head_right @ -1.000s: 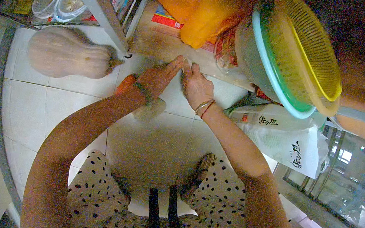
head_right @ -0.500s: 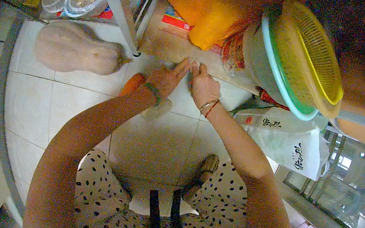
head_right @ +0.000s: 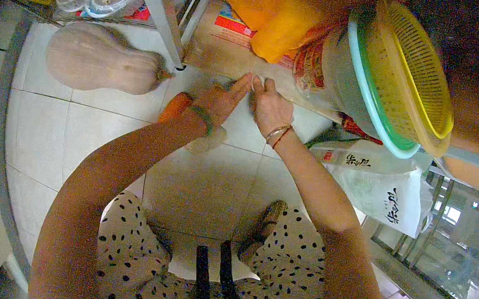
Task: The person sits on the floor and wipes a specific area of the tiled floor with a cloth. They repeatedly rub the same spot near a metal shelf leg and a large butternut squash, occasionally adjusting the cloth in their hands.
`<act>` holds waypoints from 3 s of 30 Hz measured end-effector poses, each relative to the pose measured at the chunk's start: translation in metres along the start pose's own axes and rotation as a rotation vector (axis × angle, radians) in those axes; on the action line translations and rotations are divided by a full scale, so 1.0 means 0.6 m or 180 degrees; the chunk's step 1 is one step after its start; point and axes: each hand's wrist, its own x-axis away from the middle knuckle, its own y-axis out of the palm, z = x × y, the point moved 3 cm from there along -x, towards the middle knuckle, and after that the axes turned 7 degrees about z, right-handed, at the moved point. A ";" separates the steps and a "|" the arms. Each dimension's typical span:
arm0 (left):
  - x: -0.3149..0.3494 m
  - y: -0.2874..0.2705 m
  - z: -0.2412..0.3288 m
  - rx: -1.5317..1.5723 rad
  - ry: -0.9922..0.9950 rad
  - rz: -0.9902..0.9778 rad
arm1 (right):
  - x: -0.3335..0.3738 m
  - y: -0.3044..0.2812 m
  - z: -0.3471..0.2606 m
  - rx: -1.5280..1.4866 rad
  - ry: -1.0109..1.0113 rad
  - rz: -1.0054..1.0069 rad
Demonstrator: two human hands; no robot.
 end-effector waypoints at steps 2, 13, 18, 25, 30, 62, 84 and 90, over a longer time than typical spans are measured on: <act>-0.004 -0.005 0.010 -0.0088 0.0045 -0.0018 | -0.016 0.004 0.018 0.0234 0.0029 0.0067; -0.002 0.006 -0.002 -0.0348 0.0096 0.0171 | -0.003 -0.002 0.004 -0.0078 0.0054 0.0052; -0.005 -0.009 0.015 -0.0412 0.0090 -0.0045 | -0.047 0.003 0.031 0.0397 0.0208 0.0278; -0.016 -0.019 0.010 0.0047 -0.0282 -0.0315 | -0.015 0.020 0.020 0.0148 0.0217 0.0128; -0.001 0.003 -0.001 -0.0232 0.0156 0.0004 | -0.009 0.002 0.018 0.0237 0.0102 0.0163; -0.040 0.025 0.018 -0.0396 0.0247 0.0003 | 0.142 0.054 0.165 -0.0240 0.1799 0.0278; -0.075 -0.008 -0.018 -0.0136 0.0084 0.0250 | 0.139 0.026 0.173 -0.0217 0.1553 0.0463; -0.125 -0.008 -0.029 0.0592 -0.0312 0.0158 | 0.141 -0.023 0.145 -0.0579 0.1039 -0.0415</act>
